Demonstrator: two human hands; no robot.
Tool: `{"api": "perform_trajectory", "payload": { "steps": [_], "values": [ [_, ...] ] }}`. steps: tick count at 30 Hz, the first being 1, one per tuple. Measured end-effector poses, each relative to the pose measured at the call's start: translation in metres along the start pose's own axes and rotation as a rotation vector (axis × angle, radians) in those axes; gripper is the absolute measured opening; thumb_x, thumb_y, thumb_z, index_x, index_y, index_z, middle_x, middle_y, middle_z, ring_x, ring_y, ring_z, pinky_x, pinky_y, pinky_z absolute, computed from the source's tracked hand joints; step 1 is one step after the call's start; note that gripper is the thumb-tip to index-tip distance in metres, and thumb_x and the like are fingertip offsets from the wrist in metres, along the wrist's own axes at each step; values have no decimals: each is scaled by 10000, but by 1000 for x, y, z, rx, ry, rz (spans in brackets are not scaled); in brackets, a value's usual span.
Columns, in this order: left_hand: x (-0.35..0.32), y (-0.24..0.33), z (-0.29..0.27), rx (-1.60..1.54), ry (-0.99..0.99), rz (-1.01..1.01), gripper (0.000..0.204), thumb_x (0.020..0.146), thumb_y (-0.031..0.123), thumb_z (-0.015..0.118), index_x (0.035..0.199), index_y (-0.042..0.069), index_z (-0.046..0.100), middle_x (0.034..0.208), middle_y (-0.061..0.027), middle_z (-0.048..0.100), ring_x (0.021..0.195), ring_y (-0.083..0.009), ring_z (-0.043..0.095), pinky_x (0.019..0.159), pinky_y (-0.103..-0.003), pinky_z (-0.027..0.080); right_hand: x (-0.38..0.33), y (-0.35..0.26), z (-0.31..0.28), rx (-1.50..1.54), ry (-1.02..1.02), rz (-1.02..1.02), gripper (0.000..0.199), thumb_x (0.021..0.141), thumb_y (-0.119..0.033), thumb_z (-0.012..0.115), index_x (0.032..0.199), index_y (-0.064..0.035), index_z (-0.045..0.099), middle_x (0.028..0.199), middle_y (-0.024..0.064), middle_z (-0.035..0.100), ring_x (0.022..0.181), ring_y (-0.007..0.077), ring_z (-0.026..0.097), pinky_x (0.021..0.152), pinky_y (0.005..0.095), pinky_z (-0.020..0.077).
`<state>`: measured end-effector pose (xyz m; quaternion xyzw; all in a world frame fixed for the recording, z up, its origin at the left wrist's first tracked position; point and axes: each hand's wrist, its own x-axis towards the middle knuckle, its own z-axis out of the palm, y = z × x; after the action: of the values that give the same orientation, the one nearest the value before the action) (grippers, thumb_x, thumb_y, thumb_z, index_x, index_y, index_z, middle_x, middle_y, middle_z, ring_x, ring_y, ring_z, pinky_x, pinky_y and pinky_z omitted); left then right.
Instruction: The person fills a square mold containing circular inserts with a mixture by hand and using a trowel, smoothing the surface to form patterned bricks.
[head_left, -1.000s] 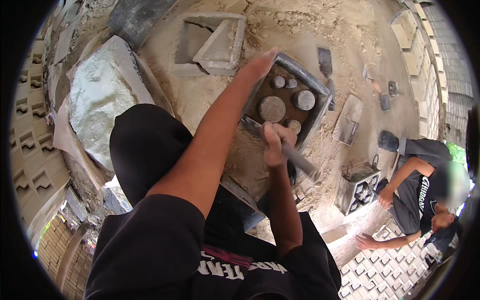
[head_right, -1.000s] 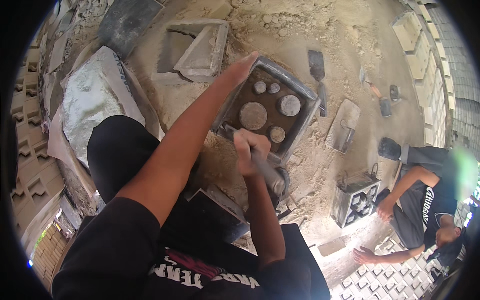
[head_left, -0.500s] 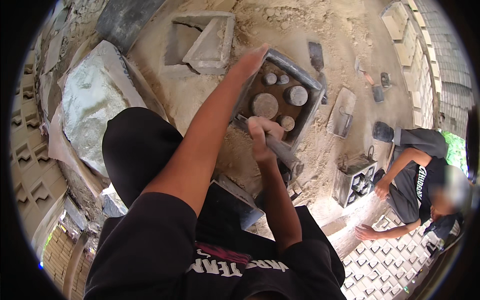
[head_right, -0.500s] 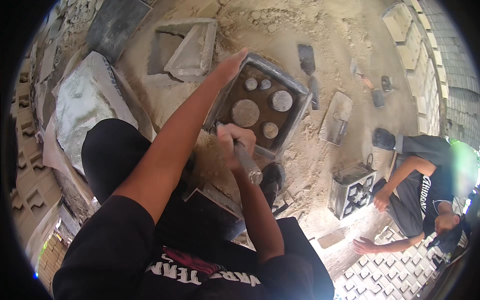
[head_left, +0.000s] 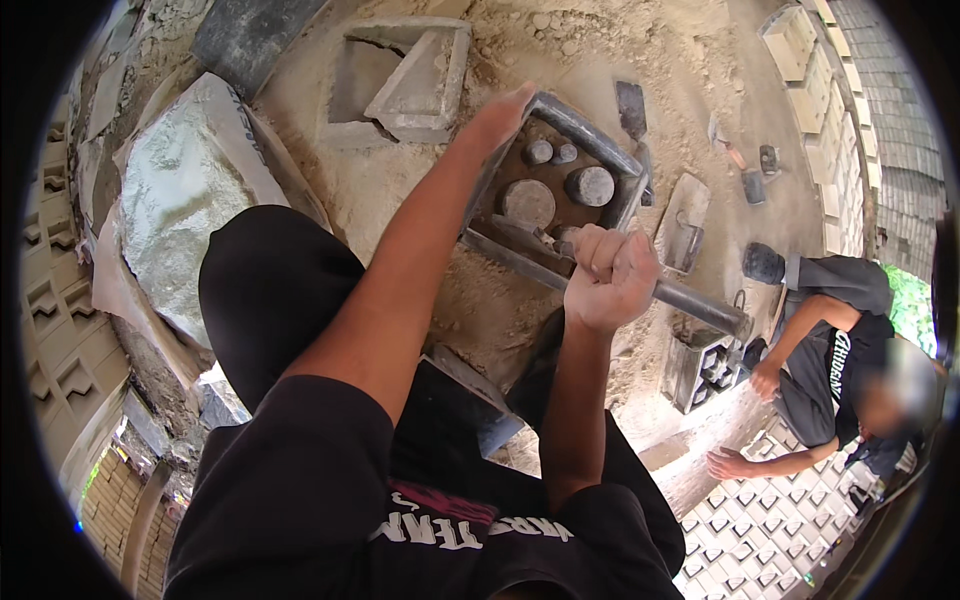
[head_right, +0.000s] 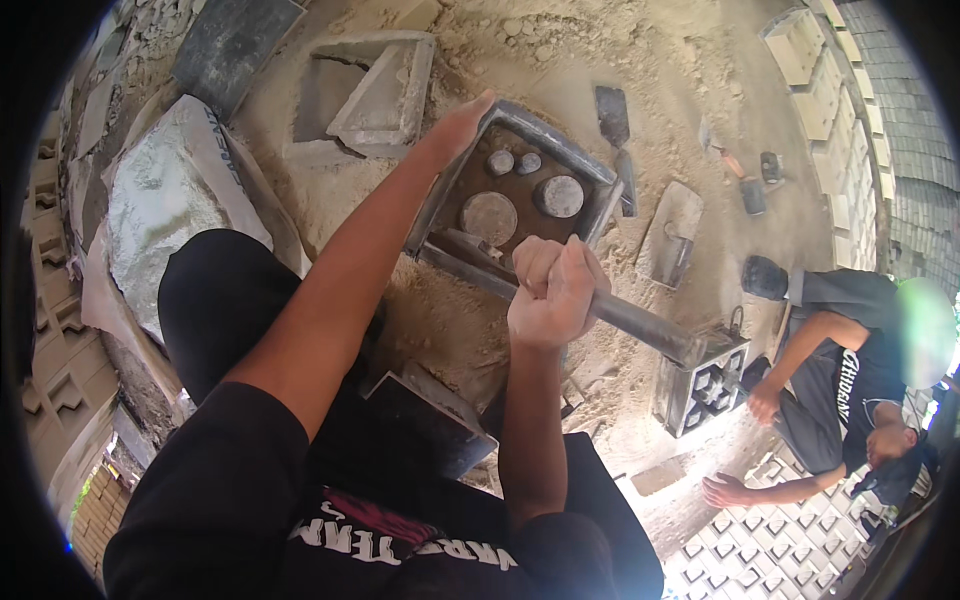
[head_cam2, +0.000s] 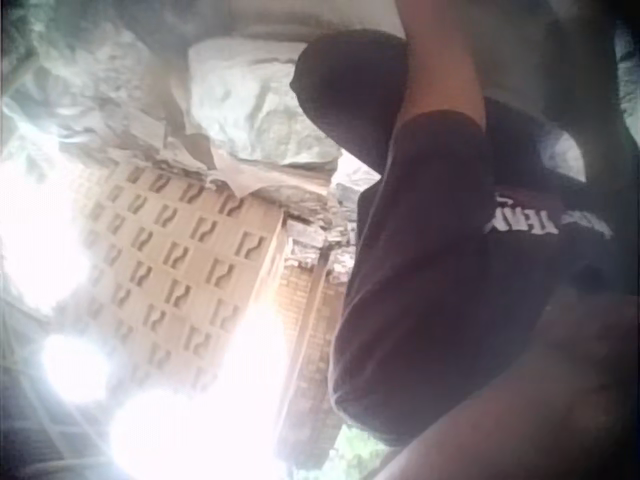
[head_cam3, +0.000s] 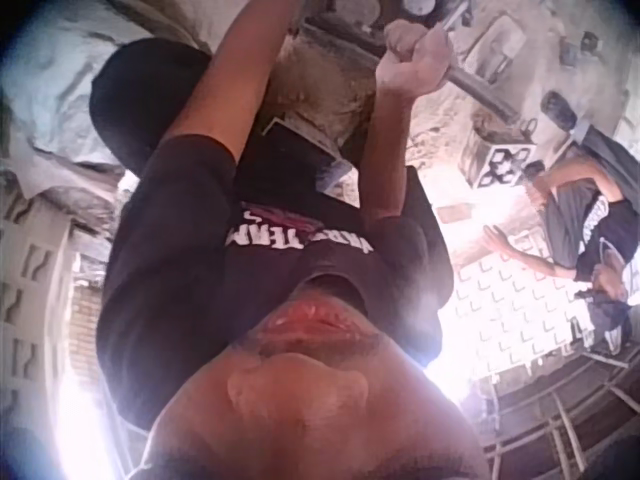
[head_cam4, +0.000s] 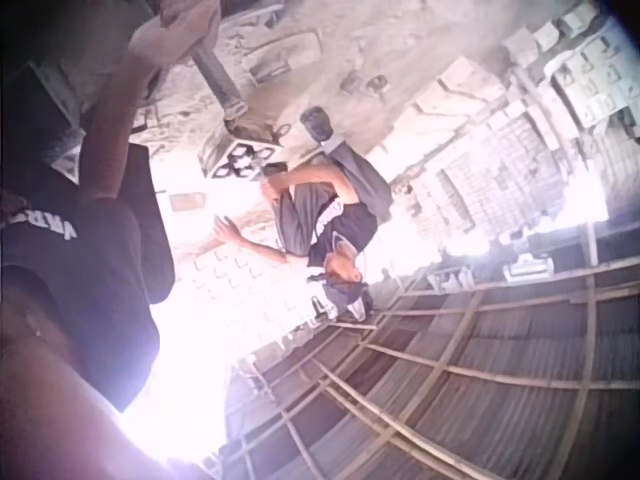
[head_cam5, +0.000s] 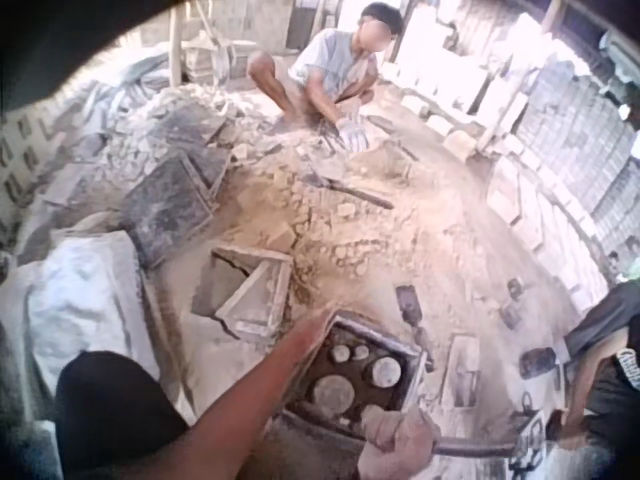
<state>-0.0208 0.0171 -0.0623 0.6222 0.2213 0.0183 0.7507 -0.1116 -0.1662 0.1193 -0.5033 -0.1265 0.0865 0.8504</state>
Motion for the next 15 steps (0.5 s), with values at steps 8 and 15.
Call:
{"api": "perform_trajectory", "payload": {
  "steps": [8, 15],
  "values": [
    [-8, 10, 0, -74, -32, -45, 682, 1024, 522, 393, 1321, -73, 544, 1309, -136, 595, 1208, -191, 518, 1063, -314, 354, -10, 31, 9, -83, -183, -158, 361, 930, -57, 472, 585, -63, 365, 511, 28, 368, 460, 111, 319, 466, 298, 259],
    [-2, 1, 1, -56, 9, 22, 679, 1022, 518, 410, 1333, -73, 536, 1330, -135, 584, 1216, -192, 515, 1070, -311, 347, -10, 55, 2, -233, -137, 90, 360, 934, -90, 514, 596, -15, 416, 570, -6, 439, 524, 74, 368, 482, 278, 260]
  ]
}}
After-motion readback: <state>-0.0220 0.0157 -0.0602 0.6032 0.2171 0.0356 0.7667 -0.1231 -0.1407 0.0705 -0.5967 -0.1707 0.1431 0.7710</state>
